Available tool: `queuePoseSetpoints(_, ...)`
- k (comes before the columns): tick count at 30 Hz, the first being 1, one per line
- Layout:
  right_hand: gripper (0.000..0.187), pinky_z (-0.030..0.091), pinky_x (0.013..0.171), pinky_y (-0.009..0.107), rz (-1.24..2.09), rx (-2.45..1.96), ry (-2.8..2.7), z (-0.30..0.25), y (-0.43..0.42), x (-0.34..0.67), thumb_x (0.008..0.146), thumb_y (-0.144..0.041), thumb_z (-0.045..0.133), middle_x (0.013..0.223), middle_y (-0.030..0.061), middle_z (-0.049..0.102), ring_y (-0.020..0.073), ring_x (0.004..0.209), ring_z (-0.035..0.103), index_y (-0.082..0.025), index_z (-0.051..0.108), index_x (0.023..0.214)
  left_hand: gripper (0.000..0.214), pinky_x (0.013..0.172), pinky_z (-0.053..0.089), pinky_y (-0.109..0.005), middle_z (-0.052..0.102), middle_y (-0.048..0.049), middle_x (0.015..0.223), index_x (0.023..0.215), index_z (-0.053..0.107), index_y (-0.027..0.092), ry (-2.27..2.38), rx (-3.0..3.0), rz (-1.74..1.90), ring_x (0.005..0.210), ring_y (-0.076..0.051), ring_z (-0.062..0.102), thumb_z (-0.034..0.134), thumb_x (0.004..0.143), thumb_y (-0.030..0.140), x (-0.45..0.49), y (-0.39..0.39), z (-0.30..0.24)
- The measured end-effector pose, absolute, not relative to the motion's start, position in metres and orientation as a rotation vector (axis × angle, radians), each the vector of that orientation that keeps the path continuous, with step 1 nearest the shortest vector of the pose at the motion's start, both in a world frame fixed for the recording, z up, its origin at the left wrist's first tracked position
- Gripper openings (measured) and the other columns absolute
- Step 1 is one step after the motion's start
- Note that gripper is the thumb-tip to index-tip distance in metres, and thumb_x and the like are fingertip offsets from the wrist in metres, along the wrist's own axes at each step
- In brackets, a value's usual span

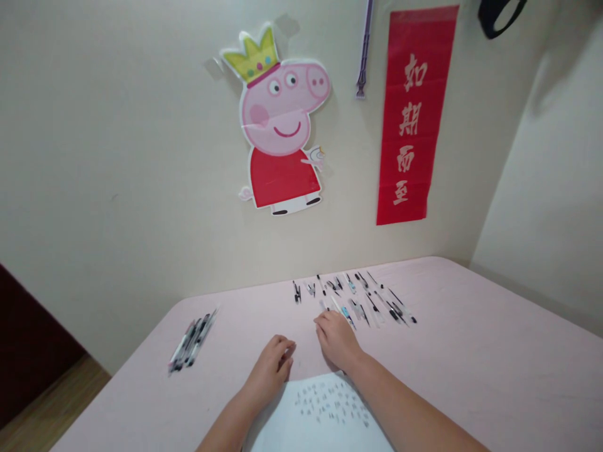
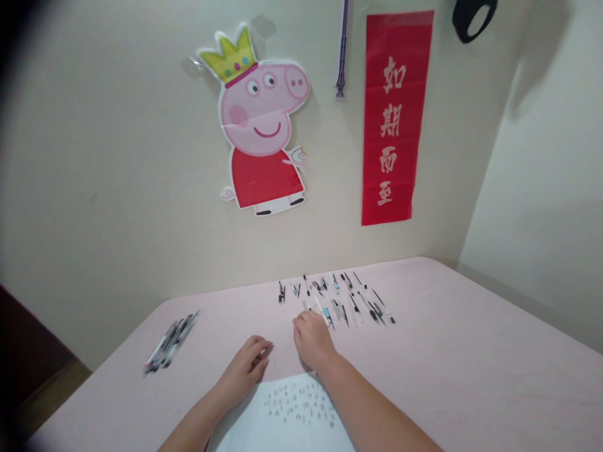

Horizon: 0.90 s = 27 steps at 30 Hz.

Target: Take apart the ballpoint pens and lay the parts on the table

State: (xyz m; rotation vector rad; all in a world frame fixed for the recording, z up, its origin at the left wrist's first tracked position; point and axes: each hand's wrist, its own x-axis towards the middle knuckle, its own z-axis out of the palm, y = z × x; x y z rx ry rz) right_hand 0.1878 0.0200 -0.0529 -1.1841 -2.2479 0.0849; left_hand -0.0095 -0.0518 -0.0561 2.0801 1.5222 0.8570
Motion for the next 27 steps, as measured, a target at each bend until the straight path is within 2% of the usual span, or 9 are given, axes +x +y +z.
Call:
queuePoseSetpoints(3,0.025,0.04,0.074,0.027,0.137,-1.106,-2.37,-0.05,0.012,0.184,0.088,-0.015,0.043,0.081,0.0074,0.063,0.0175,0.081,0.056,-0.015,0.067,0.078,0.028,0.081,0.046,-0.033,0.055,-0.0083,0.101,0.103,0.06,0.018,1.538,2.097,0.855,0.088,-0.018,0.055,0.045,0.08,0.012,-0.01,-0.051,-0.059)
queuePoseSetpoints(7,0.021,0.037,0.066,0.024,0.267,-1.031,-2.508,-0.05,0.006,0.182,0.085,-0.016,0.048,0.076,0.0051,0.064,0.0147,0.072,0.056,-0.016,0.066,0.075,0.027,0.084,0.046,-0.035,0.055,-0.0092,0.102,0.102,0.061,0.018,1.544,2.122,0.854,0.093,-0.02,0.055,0.045,0.081,0.013,-0.01,-0.05,-0.06)
queuePoseSetpoints(27,0.024,0.03,0.063,0.025,0.477,-1.127,-2.477,-0.058,0.015,0.182,0.088,-0.02,0.045,0.078,0.0039,0.067,0.0144,0.071,0.056,-0.017,0.066,0.078,0.026,0.084,0.047,-0.033,0.057,-0.0086,0.101,0.102,0.062,0.019,1.558,2.139,0.829,0.094,-0.019,0.057,0.045,0.083,0.014,-0.005,-0.05,-0.052)
